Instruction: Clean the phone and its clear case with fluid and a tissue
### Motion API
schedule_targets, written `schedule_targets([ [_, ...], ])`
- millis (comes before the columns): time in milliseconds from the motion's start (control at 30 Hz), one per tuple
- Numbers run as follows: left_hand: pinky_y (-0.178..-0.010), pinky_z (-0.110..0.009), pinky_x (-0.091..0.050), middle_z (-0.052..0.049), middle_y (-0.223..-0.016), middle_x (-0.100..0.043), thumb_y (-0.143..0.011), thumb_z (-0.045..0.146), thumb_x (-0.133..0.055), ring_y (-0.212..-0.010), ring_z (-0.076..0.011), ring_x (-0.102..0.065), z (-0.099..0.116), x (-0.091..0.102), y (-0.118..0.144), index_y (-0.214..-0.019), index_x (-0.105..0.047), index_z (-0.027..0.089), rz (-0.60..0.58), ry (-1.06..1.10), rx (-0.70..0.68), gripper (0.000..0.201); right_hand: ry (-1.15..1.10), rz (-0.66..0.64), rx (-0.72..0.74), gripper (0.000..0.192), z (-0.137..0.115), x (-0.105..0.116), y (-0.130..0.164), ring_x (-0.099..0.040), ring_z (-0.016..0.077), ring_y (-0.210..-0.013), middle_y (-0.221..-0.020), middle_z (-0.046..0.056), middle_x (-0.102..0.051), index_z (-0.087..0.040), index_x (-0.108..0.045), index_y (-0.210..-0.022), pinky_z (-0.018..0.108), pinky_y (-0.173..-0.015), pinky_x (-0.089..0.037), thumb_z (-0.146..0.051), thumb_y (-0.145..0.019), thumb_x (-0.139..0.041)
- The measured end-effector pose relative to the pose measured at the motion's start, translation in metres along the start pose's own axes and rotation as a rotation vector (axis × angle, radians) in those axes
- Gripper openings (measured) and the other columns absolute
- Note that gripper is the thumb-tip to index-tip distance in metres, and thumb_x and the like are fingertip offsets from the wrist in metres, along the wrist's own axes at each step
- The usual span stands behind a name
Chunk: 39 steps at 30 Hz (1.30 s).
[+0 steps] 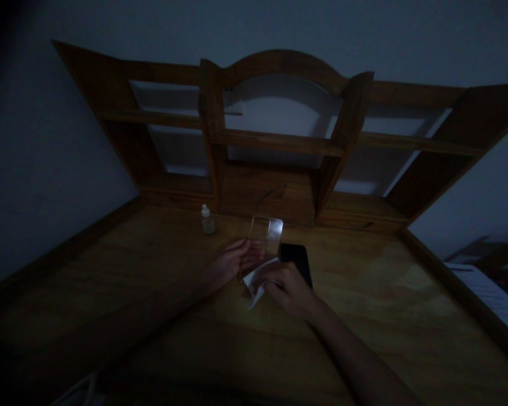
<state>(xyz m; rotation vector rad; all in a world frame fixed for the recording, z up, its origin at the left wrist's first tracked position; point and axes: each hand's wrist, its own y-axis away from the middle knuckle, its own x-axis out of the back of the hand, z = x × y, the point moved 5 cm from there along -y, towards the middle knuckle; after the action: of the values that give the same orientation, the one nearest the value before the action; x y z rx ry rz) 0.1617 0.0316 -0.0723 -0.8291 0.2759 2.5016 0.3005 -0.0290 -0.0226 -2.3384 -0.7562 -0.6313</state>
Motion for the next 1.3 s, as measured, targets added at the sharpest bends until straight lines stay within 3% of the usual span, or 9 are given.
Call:
schedule_targets([
  [333,-0.111,-0.043,-0.041,-0.021,-0.127,-0.064,-0.095,0.034,-0.055,-0.119,-0.0275,-0.062,-0.0033,-0.0044,-0.0019,-0.112,-0.066,0.008,-0.074,0.072,0.011,0.033,0.021,-0.006,0.004,0.037,-0.0004,-0.0023,-0.0011,-0.070,0.0198,-0.087,-0.092,0.006,-0.075,-0.020,-0.074,-0.089,0.034,-0.086,-0.052,-0.031,-0.100,-0.040],
  [1033,-0.099,-0.036,-0.050,-0.015,-0.110,-0.072,-0.093,0.023,-0.057,-0.097,-0.0200,-0.070,-0.0021,-0.0015,-0.0008,-0.099,-0.069,0.010,0.089,0.051,0.025,0.018,0.051,-0.010,0.017,0.035,-0.0023,-0.0024,0.0000,-0.070,0.0202,-0.090,-0.095,0.007,-0.075,-0.020,-0.074,-0.090,0.035,-0.087,-0.051,-0.027,-0.099,-0.040],
  [1300,-0.103,-0.038,-0.047,-0.014,-0.107,-0.072,-0.091,0.025,-0.062,-0.104,-0.0217,-0.068,-0.0033,0.0025,-0.0031,-0.099,-0.071,0.011,0.077,0.057,-0.015,0.019,0.023,0.003,0.016,0.036,-0.0005,-0.0018,-0.0007,-0.070,0.0202,-0.088,-0.093,0.007,-0.075,-0.019,-0.074,-0.089,0.034,-0.086,-0.052,-0.031,-0.100,-0.041],
])
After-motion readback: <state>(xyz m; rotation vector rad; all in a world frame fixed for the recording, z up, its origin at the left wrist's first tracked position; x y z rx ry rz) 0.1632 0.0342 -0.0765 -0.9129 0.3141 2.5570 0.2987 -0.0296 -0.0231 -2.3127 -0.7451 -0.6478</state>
